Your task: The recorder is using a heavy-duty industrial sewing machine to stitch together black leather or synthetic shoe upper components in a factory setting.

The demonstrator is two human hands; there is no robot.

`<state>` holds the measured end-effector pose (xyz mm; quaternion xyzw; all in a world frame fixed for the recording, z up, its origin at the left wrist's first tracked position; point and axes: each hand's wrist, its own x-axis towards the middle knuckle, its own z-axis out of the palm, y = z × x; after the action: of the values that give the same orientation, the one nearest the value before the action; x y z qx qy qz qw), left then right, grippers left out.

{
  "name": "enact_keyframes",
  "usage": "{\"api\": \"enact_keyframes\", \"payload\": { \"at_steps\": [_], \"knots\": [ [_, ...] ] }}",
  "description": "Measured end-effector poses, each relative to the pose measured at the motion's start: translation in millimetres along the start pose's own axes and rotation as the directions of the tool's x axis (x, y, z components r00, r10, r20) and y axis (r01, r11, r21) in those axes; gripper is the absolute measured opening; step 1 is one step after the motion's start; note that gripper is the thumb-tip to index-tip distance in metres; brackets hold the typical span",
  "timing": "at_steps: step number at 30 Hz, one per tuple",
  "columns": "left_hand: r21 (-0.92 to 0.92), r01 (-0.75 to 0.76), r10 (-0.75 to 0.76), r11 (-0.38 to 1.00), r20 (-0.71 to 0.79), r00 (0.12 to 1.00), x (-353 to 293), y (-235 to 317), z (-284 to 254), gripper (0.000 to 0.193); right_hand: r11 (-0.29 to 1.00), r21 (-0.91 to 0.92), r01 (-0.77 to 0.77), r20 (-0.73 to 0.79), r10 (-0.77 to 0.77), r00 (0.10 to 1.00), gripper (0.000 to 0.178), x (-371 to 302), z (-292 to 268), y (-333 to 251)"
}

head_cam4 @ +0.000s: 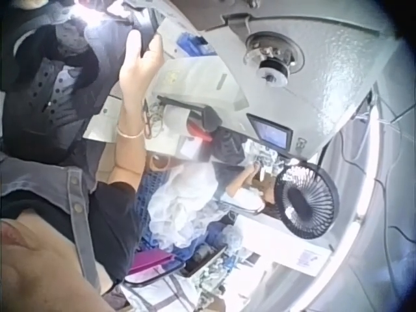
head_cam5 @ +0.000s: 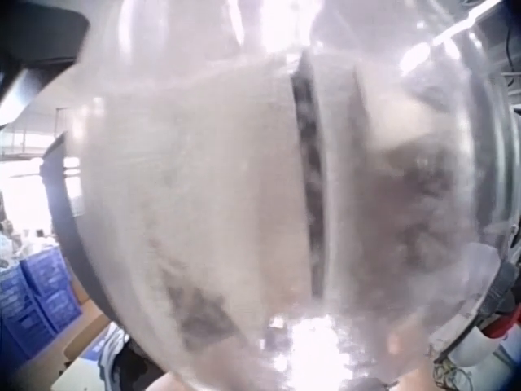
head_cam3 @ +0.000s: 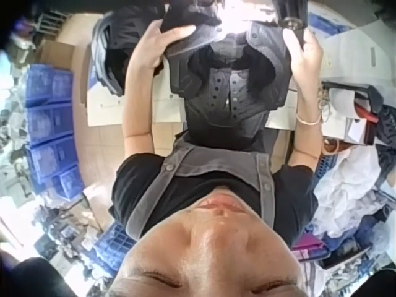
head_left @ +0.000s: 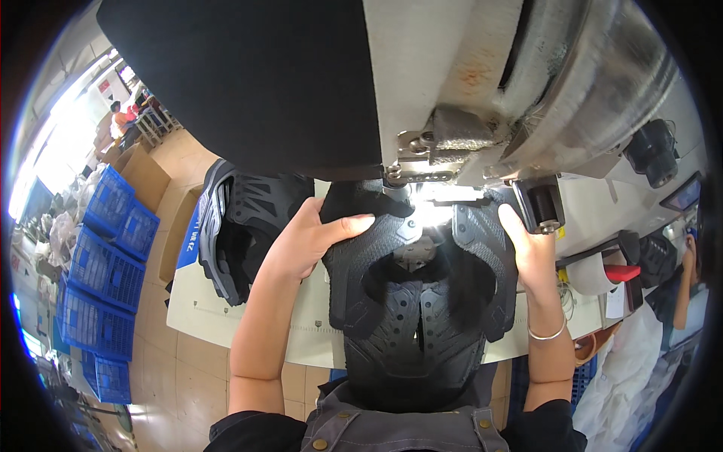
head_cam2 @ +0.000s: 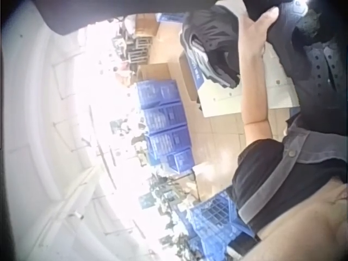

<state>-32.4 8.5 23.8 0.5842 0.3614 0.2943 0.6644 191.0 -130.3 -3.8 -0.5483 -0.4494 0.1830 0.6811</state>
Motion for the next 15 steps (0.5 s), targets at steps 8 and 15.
{"api": "enact_keyframes", "payload": {
  "at_steps": [8,15],
  "knots": [
    [0.001,-0.032,0.032,0.999,0.032,0.999,15,13,5,0.037,0.999,-0.007,-0.044,-0.015,0.043,0.999,0.011,15,1,10],
    [-0.065,-0.113,0.115,0.991,0.016,0.993,23,0,3,0.023,1.0,-0.017,-0.009,-0.034,0.009,0.999,0.008,24,5,12]
  ]
}}
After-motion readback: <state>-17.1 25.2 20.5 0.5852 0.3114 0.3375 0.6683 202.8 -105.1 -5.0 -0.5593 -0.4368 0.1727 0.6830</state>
